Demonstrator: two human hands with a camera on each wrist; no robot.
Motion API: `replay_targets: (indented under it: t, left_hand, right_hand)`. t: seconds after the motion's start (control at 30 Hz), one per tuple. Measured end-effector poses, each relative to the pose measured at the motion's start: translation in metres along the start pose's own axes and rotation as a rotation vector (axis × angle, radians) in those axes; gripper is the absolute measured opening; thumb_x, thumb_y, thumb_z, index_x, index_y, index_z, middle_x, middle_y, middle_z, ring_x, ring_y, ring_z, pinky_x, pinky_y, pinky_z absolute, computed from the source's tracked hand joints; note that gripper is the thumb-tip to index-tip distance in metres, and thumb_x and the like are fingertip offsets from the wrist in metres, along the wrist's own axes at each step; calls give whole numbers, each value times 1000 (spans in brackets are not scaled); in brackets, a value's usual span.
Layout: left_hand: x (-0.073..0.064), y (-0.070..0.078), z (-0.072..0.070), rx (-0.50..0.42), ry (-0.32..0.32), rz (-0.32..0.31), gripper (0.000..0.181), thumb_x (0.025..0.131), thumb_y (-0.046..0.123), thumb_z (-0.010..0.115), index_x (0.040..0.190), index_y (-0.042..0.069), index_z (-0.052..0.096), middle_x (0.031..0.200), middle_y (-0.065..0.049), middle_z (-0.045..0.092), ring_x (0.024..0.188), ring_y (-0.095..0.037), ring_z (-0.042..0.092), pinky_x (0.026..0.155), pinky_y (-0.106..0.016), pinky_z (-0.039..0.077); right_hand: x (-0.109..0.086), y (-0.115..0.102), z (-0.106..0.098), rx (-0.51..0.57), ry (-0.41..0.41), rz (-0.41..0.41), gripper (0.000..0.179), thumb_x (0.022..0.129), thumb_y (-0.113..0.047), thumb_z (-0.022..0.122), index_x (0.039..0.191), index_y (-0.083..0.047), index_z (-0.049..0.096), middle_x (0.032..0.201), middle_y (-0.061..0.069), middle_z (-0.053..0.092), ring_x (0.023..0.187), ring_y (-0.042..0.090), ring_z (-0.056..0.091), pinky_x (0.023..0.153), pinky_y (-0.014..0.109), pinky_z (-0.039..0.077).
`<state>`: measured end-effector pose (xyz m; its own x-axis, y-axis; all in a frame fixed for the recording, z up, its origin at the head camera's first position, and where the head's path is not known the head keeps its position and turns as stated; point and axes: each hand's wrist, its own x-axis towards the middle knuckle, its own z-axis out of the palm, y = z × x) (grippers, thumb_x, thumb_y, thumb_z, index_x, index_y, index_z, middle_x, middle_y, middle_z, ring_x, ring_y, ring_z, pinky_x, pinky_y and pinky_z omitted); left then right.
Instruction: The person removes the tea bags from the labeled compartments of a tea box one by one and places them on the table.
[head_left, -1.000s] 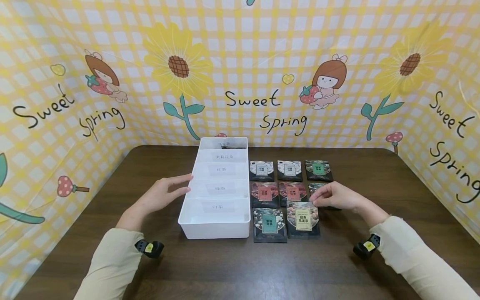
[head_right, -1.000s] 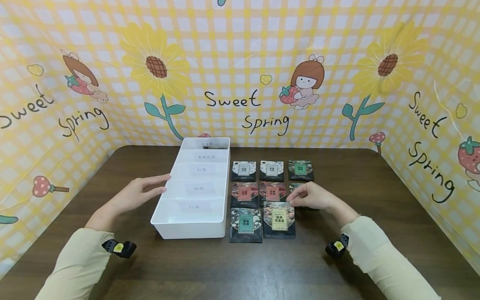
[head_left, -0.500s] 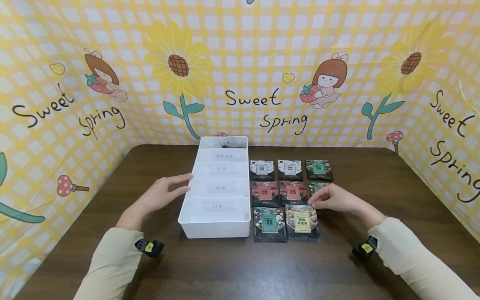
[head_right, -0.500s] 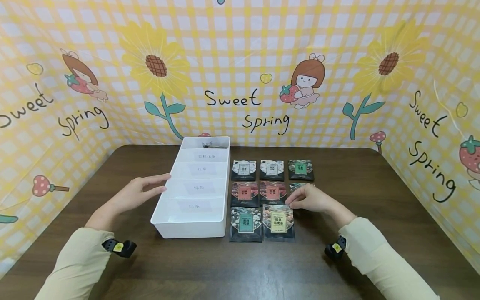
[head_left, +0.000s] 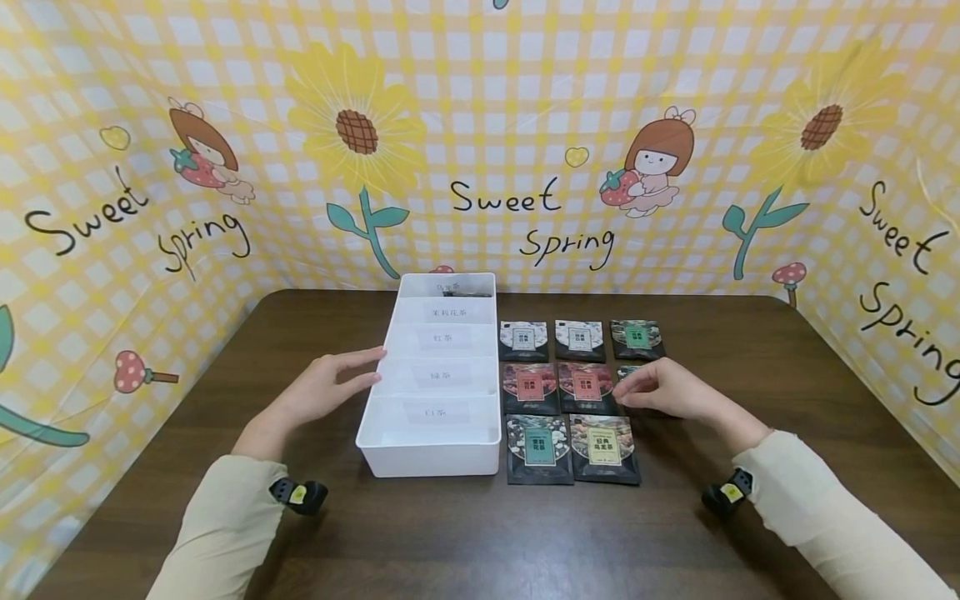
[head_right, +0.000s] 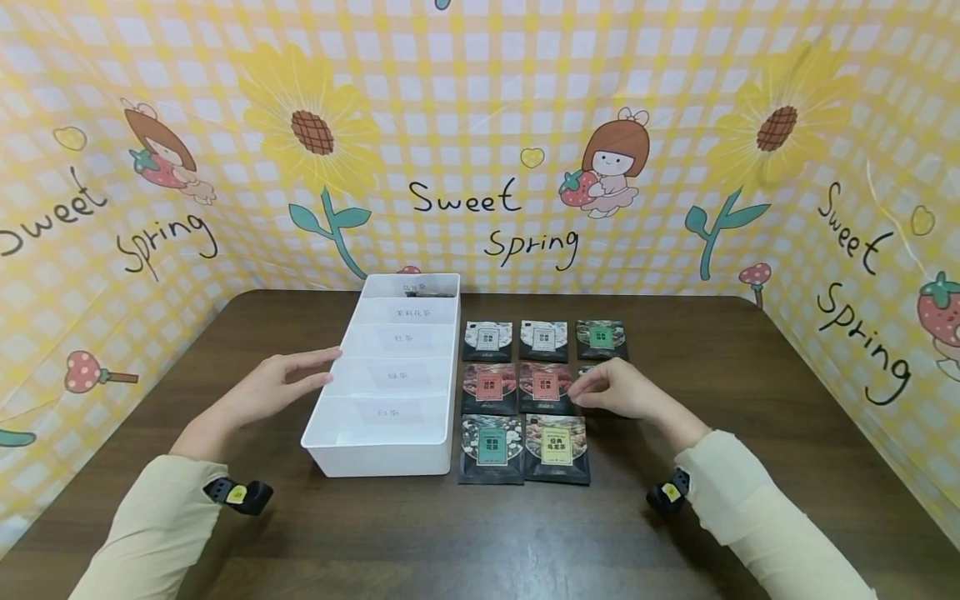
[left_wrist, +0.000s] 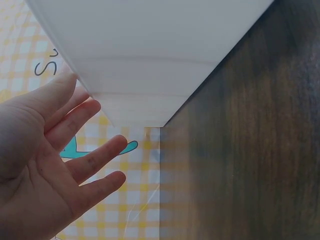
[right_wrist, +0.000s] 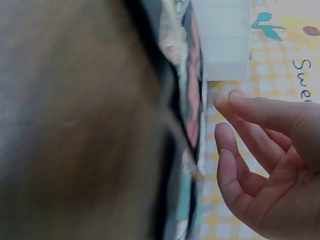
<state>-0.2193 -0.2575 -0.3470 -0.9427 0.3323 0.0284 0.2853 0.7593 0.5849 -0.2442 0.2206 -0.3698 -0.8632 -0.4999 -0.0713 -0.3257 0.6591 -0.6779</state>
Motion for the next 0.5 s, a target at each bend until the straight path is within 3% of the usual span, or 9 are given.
replay_targets:
  t: [0.3,0.5]
  left_hand:
    - [1,-1,0,-4,2,-2,49,93,30,57,137,9,47,141,-16,46,133,-38,40,105,-57,36]
    - [1,-2,1,-6,3,0,49,93,29,57,137,9,48,141,-16,47,132,-38,41,105,-57,36]
  right_hand:
    - [18,-30,-9,1,33,-64,22,90,-13,61,104,2,68,98,18,71,84,24,68,66,27,53]
    - [36,-46,-12,2,76,-78,20,91,-14,60,105,-3,69,102,20,70,72,12,63,64,29,53]
